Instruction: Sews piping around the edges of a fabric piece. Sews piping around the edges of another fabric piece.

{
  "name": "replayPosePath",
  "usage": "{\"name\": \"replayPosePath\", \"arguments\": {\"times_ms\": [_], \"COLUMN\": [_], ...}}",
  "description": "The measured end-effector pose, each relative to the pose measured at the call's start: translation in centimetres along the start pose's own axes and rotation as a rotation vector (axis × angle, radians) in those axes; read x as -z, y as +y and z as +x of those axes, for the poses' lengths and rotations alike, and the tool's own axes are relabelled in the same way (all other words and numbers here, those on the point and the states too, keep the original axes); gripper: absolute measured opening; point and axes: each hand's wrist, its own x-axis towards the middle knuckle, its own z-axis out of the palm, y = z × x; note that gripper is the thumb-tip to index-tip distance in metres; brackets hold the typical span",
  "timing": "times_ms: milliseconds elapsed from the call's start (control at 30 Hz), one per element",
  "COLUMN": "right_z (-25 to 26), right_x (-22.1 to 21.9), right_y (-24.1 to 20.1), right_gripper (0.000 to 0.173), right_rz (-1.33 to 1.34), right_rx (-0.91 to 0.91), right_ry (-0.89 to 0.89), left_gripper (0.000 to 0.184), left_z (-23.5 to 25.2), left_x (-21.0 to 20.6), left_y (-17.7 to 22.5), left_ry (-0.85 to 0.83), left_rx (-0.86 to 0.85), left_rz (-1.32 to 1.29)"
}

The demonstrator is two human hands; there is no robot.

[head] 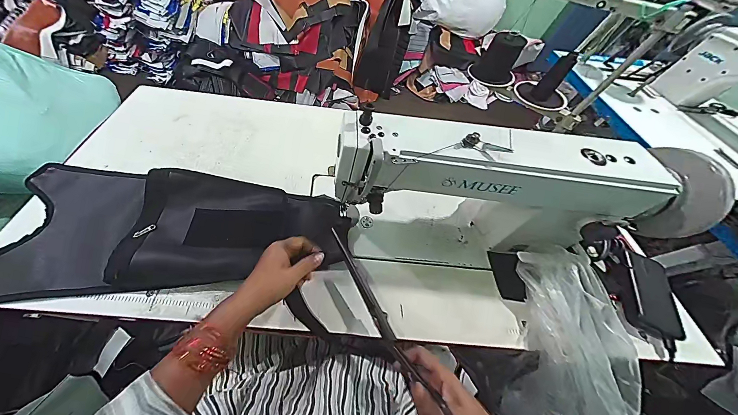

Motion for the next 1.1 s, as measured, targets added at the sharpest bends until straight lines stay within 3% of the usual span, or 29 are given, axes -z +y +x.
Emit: {"name": "replayPosePath", "arguments": {"times_ms": [100, 167, 267, 333, 367, 433, 567, 633, 767, 867, 967, 1100], "right_z": [-1.8, -2.1, -1.1, 0.6, 1.5, 3.2, 5.7, 6.1, 5.9, 6.5, 8.8, 14.0], "right_x": [2.7, 4.1, 5.8, 6.3, 6.4, 6.8, 7.5, 7.6, 6.2, 4.9, 3.1, 0.7], "right_y": [-0.3, -1.0, -2.7, -4.0, -4.4, -5.2, -6.1, -6.4, -7.4, -7.6, -8.0, -8.5], "right_gripper": [0.063, 0.06, 0.048, 0.05, 0.053, 0.058, 0.056, 0.059, 0.052, 0.035, 0.026, 0.028], "right_rz": [-0.046, -0.15, -0.445, -0.666, -0.742, -0.855, -0.968, -0.959, -0.994, -0.933, -0.793, -0.539], "right_rx": [0.028, 0.014, -0.079, -0.166, -0.189, -0.239, -0.229, -0.18, -0.13, 0.092, 0.315, 0.364], "right_ry": [0.085, 0.237, 0.468, 0.581, 0.632, 0.697, 0.796, 0.796, 0.806, 0.79, 0.623, 0.385], "left_gripper": [0.019, 0.023, 0.027, 0.037, 0.043, 0.05, 0.037, 0.031, 0.042, 0.049, 0.034, 0.022], "left_z": [-5.8, -9.4, -13.7, -15.7, -16.4, -16.7, -12.8, -8.8, -0.1, 4.4, 6.5, 7.2], "left_x": [4.7, 8.4, 12.9, 14.3, 14.6, 14.1, 9.4, 6.2, 0.6, -2.3, -3.7, -4.4], "left_y": [-1.2, -3.5, -6.2, -7.1, -7.1, -5.8, -2.8, -1.8, -0.1, 0.2, 0.0, -0.5], "left_ry": [-0.143, -0.107, 0.016, 0.038, 0.032, 0.07, 0.315, 0.28, 0.117, 0.135, 0.14, 0.145], "left_rx": [-0.04, 0.022, 0.403, 0.705, 0.776, 0.704, 0.045, -0.155, -0.164, -0.138, -0.113, -0.066], "left_rz": [0.248, 0.466, 0.804, 0.944, 0.978, 0.995, 0.758, 0.61, 0.489, 0.428, 0.373, 0.246]}}
